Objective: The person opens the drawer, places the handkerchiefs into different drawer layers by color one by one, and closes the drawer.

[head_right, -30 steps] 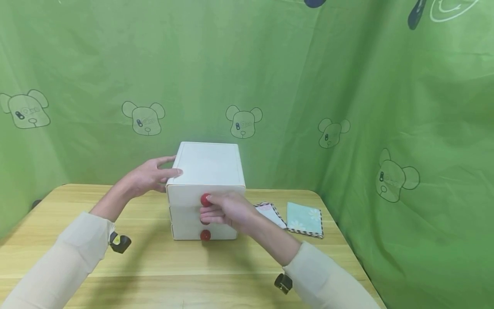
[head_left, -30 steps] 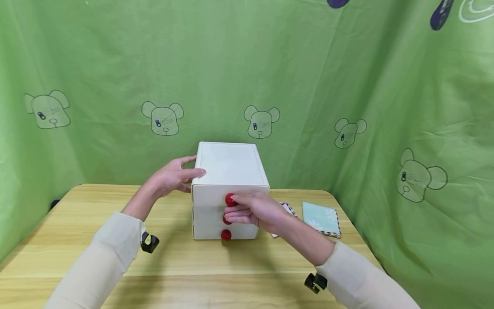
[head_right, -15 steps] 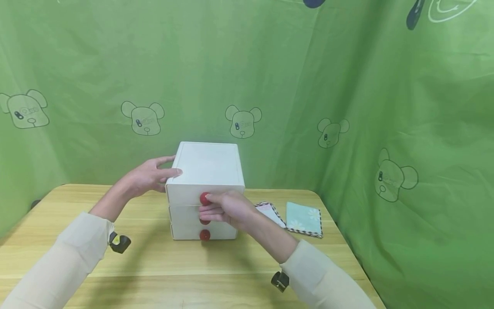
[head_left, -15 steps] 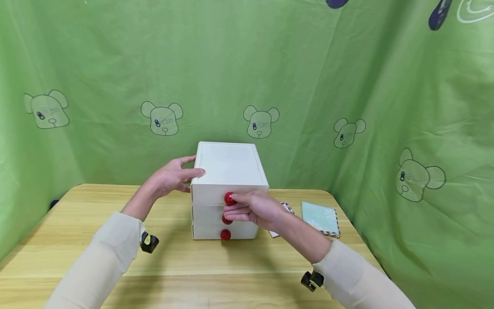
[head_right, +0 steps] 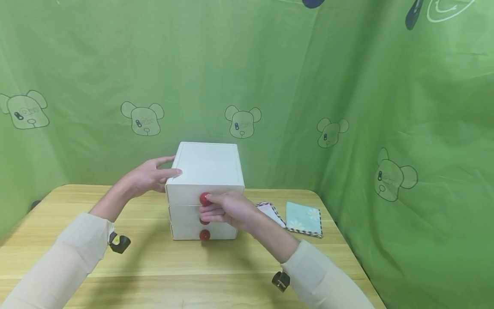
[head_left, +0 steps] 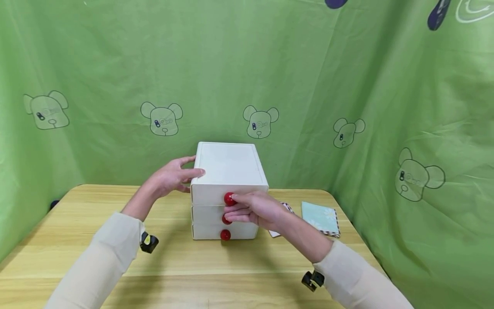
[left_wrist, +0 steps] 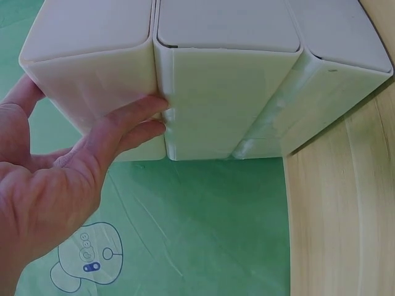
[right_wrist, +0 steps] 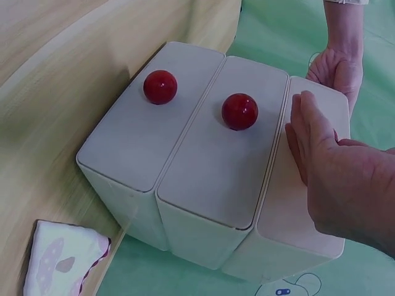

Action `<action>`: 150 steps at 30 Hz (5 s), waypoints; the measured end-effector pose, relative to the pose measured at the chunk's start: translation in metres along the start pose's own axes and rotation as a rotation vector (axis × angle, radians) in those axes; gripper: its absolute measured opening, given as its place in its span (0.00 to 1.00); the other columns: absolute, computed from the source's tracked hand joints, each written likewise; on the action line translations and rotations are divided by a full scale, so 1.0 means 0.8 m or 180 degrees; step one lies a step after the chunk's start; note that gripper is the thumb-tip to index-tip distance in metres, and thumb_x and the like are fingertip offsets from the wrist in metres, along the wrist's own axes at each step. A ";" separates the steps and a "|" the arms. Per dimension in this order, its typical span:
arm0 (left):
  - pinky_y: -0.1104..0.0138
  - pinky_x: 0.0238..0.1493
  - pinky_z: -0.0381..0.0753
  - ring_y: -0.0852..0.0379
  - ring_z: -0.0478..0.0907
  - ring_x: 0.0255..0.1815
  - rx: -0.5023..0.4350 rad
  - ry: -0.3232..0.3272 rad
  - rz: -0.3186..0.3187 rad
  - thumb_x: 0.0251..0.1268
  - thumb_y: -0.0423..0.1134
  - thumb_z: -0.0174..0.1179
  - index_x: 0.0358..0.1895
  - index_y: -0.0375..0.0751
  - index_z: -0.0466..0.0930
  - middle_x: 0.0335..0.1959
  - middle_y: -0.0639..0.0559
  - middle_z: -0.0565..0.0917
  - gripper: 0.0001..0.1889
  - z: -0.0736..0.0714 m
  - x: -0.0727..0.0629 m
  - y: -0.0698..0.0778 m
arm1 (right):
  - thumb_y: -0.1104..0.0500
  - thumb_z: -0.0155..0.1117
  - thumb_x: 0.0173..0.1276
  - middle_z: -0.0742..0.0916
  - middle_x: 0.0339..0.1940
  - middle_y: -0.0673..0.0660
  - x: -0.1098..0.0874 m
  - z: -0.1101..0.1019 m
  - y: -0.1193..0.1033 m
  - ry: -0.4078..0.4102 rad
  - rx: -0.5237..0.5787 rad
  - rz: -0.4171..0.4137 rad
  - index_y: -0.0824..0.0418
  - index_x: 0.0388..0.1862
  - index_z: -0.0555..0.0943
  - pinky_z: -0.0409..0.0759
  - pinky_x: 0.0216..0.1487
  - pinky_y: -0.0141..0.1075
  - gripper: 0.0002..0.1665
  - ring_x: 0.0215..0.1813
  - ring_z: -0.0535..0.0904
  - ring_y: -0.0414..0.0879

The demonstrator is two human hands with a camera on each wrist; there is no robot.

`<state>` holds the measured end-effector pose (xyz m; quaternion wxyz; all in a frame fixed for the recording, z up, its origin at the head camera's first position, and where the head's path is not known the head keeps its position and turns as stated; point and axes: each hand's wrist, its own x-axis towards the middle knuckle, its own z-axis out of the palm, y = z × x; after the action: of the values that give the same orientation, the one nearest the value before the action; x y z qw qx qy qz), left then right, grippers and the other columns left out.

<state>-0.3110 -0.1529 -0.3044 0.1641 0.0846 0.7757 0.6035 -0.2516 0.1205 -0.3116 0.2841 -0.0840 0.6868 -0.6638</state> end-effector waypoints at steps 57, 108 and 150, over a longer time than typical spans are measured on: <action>0.47 0.65 0.81 0.33 0.70 0.72 -0.0086 -0.0024 0.0042 0.71 0.44 0.63 0.84 0.44 0.35 0.73 0.31 0.70 0.50 -0.001 0.001 -0.002 | 0.59 0.54 0.79 0.84 0.55 0.79 0.034 0.002 0.082 0.0095 0.0299 0.0147 0.79 0.61 0.73 0.88 0.55 0.45 0.24 0.48 0.89 0.57; 0.47 0.64 0.81 0.34 0.72 0.71 -0.0029 -0.0017 0.0060 0.72 0.44 0.62 0.84 0.44 0.36 0.72 0.31 0.70 0.49 -0.001 0.000 -0.001 | 0.54 0.57 0.78 0.88 0.43 0.67 -0.075 0.052 0.102 0.0029 -0.0017 0.0289 0.74 0.56 0.78 0.90 0.50 0.43 0.23 0.41 0.90 0.52; 0.47 0.65 0.81 0.35 0.72 0.71 -0.0014 0.0025 0.0019 0.71 0.45 0.63 0.84 0.46 0.37 0.73 0.33 0.70 0.49 0.000 -0.003 -0.001 | 0.48 0.54 0.80 0.89 0.41 0.59 -0.098 0.039 0.090 -0.0651 -0.1182 0.0712 0.68 0.47 0.84 0.91 0.46 0.43 0.24 0.39 0.86 0.48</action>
<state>-0.3092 -0.1540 -0.3047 0.1594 0.0841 0.7748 0.6060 -0.1527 0.1395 -0.3575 0.4036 -0.1249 0.7698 -0.4785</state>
